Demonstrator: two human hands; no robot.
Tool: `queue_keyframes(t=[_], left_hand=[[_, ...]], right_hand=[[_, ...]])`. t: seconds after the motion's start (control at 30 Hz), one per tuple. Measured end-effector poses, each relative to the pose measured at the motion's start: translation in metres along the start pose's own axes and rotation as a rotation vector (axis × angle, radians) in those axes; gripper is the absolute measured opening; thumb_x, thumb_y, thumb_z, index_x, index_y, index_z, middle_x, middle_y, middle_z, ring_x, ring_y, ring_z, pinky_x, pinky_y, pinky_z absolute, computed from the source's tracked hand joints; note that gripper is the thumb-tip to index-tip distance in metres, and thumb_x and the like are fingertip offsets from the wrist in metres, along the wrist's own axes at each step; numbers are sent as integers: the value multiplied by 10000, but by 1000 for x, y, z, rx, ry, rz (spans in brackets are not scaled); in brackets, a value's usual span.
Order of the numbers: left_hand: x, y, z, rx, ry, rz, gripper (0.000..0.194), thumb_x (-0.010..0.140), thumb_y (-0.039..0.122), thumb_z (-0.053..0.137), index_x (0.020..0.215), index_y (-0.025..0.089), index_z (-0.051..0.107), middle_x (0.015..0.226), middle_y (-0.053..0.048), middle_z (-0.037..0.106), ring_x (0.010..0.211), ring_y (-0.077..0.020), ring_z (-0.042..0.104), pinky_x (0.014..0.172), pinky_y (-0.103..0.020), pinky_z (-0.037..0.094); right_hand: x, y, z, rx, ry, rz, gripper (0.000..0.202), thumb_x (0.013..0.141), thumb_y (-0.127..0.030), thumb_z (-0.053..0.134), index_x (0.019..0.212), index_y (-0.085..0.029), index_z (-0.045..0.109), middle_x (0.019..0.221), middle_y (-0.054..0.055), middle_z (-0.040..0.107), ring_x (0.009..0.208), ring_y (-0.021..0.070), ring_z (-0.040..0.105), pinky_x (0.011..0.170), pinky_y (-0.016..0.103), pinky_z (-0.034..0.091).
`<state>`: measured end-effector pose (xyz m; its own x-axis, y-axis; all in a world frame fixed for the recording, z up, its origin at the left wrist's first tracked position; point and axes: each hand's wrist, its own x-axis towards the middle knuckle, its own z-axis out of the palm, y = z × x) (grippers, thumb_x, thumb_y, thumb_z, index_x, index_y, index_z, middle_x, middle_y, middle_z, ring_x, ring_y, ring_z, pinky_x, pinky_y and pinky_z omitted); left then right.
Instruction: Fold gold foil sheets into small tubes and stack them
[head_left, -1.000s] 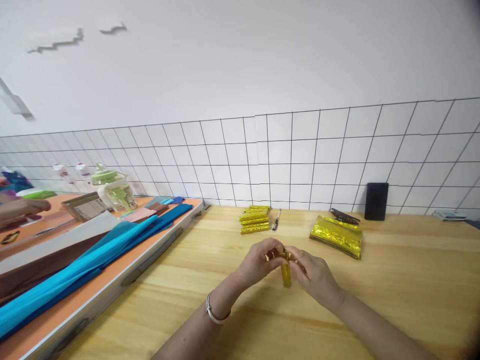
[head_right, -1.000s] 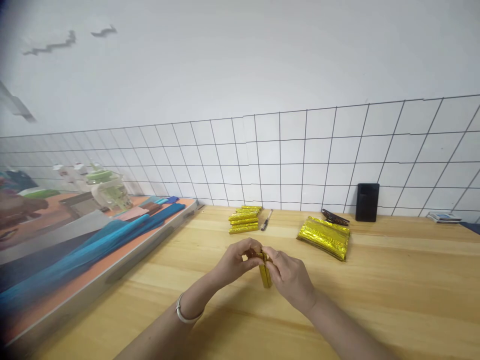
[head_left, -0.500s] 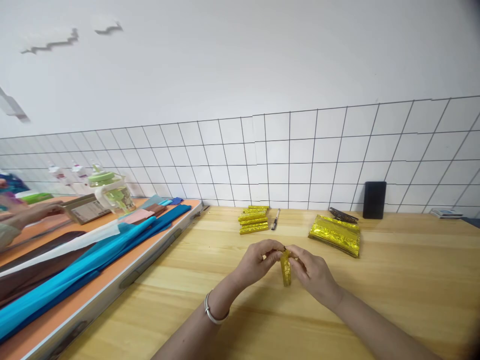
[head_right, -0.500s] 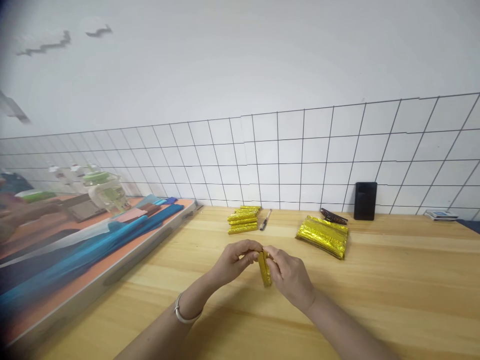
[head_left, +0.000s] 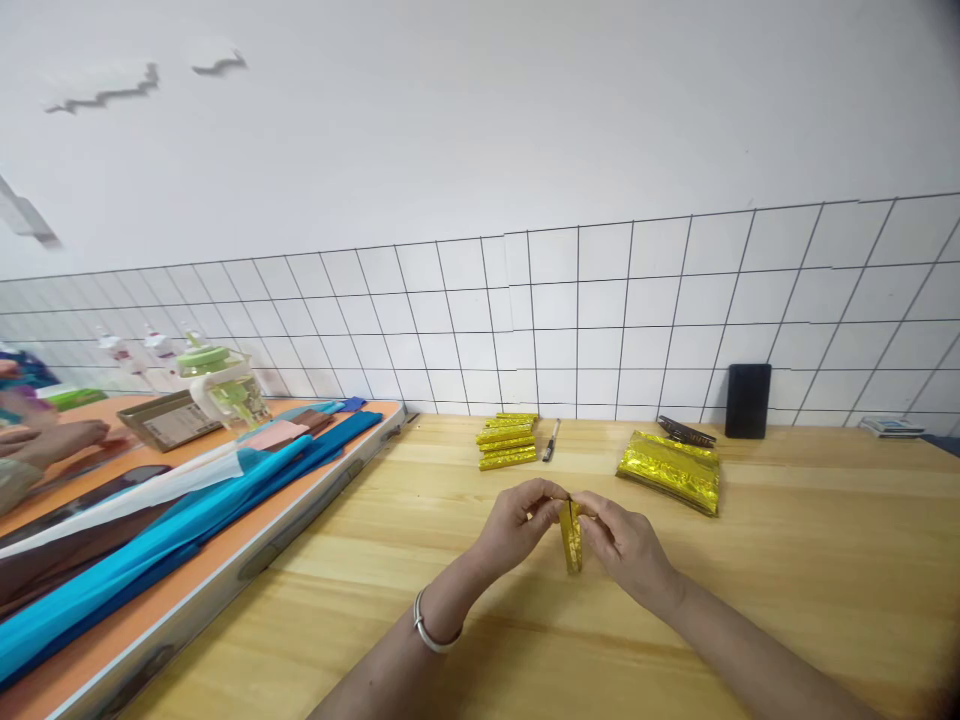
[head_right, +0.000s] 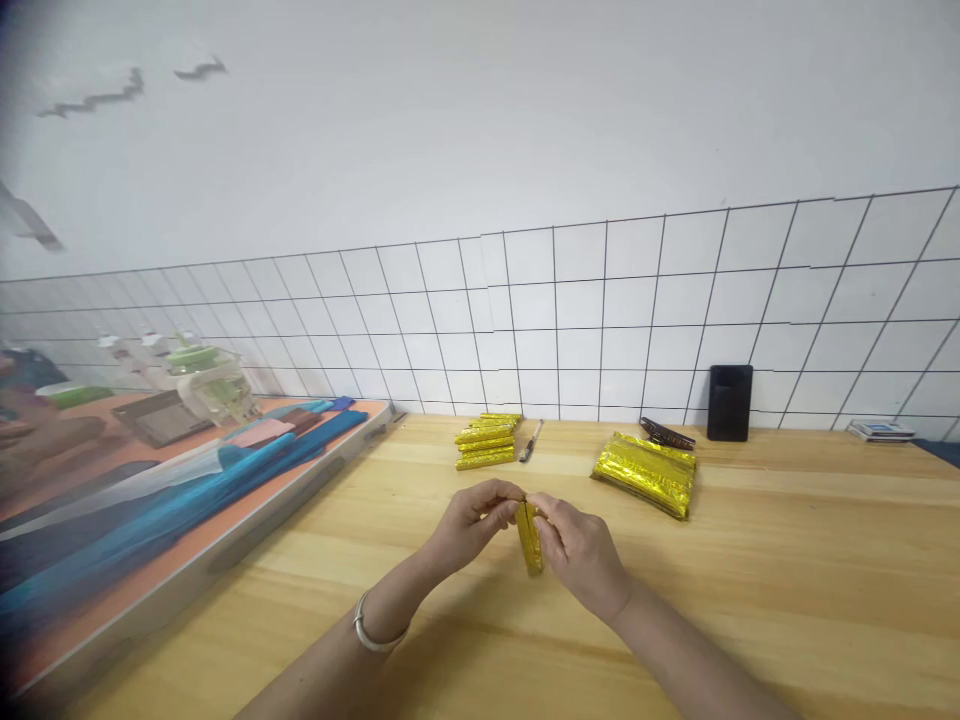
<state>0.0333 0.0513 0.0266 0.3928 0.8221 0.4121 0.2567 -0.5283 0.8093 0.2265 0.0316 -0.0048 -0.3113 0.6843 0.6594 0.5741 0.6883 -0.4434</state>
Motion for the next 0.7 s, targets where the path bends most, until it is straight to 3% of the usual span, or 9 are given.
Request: queue_keyframes(t=[0.7], left_hand=[[-1,-6,5,-188,-14,-10,241,875,354,514,916,140,617,776,-39,590,691,-116,508,639,-232,442]], right_hand=[[1,2,3,-37,36,-29,330,888,-185,409,1204,-255,469,1022,31,673,861,146,655,755,259,521]])
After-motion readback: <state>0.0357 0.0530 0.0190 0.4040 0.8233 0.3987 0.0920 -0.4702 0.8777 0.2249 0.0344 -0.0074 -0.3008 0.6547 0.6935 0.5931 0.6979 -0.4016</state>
